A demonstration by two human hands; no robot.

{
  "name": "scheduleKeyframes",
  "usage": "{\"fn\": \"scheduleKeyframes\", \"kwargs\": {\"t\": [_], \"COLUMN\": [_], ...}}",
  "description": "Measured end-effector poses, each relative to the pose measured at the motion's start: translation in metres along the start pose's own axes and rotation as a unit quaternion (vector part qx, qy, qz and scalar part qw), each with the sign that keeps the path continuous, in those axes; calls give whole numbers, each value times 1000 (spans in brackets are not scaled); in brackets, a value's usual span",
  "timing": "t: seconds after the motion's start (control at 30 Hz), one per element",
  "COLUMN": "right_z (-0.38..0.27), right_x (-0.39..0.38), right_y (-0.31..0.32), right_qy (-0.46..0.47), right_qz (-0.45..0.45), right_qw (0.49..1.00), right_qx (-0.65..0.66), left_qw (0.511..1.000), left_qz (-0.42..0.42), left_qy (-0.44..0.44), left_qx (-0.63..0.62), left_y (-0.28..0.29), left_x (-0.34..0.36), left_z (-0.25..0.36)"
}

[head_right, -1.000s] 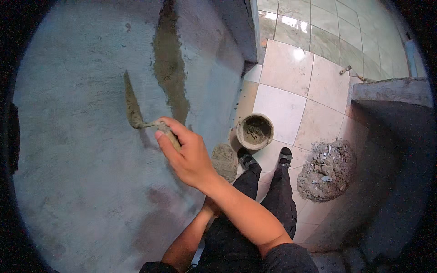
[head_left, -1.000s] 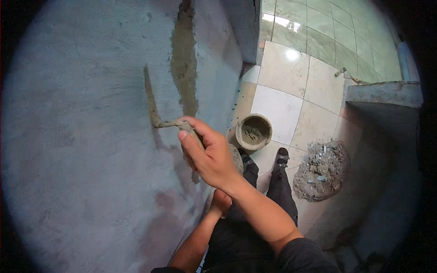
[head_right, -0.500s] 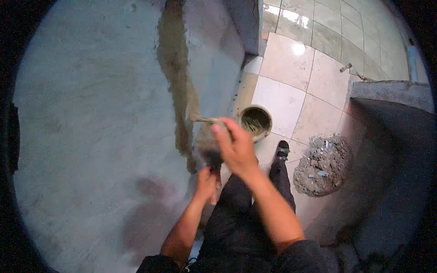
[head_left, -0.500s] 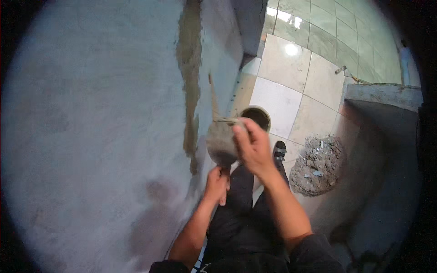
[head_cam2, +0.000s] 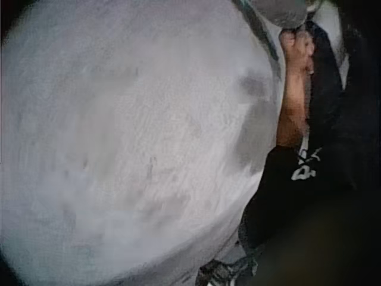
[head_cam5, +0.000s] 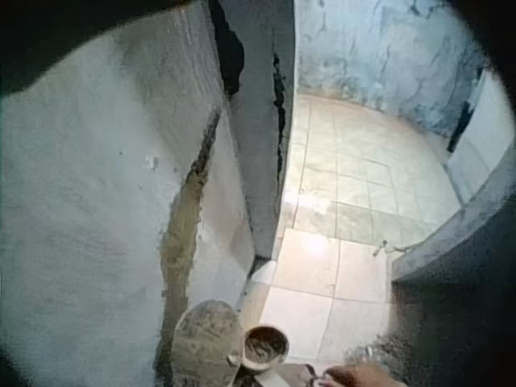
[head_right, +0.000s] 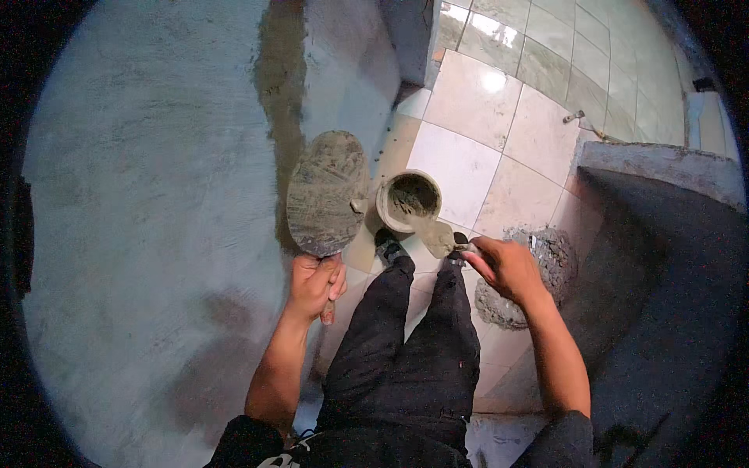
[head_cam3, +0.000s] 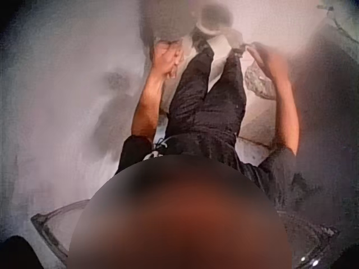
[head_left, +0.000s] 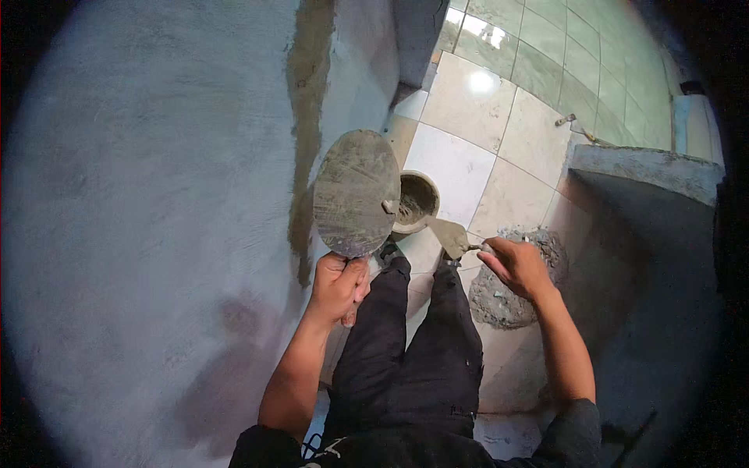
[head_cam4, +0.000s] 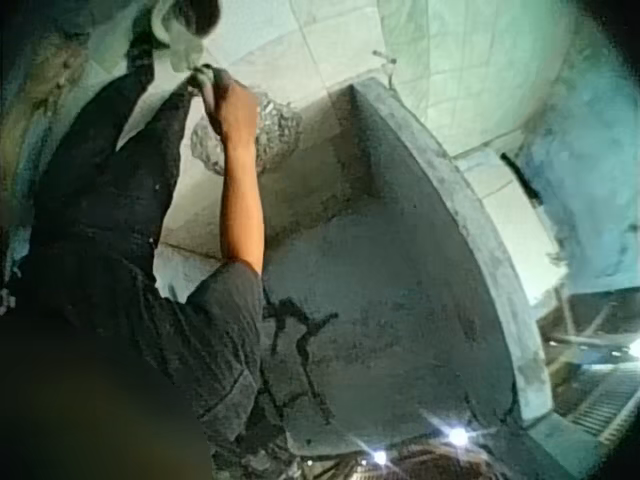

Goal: The person applies cement plaster mortar from a bucket onto a wall crack using a small trowel to patch and repair it.

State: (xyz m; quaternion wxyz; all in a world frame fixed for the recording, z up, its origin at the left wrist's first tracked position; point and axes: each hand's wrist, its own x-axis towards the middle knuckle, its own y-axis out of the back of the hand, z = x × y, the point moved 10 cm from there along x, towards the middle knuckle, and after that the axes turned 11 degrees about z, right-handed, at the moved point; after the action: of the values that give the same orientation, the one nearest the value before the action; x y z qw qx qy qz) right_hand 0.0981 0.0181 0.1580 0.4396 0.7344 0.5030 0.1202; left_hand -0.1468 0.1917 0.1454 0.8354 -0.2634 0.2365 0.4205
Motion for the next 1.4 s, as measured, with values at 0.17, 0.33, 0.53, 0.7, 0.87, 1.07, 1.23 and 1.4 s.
{"fn": "scheduleKeyframes", "kwargs": {"t": [0.17,0.33,0.53,0.7,0.87,1.07,1.23,1.4], "right_z": [-2,-120,-219,-230,-276,-240,-225,-235], "right_x": [16,84,130,142,126,122,155,136], "right_y": [-9,-56,-100,-88,-52,-78,-83,-65], "right_qy": [-133,-181,-237,-217,-165,-190,-198,-89], "right_qz": [128,139,45,20,-19,26,34,41], "right_qw": [937,786,656,634,655,625,634,737], "right_qx": [295,575,715,742,737,756,747,668], "left_qw": [994,963,876,940,934,872,967,952], "left_qz": [79,149,61,81,15,31,115,59], "left_qy": [-3,41,-175,-48,24,-318,111,-108], "left_qx": [74,219,445,327,356,371,199,280], "left_y": [18,55,74,49,108,40,82,56], "left_x": [16,13,3,-12,-26,-25,-7,-16], "left_z": [-30,-88,-118,-123,-174,-78,-162,-125]}}
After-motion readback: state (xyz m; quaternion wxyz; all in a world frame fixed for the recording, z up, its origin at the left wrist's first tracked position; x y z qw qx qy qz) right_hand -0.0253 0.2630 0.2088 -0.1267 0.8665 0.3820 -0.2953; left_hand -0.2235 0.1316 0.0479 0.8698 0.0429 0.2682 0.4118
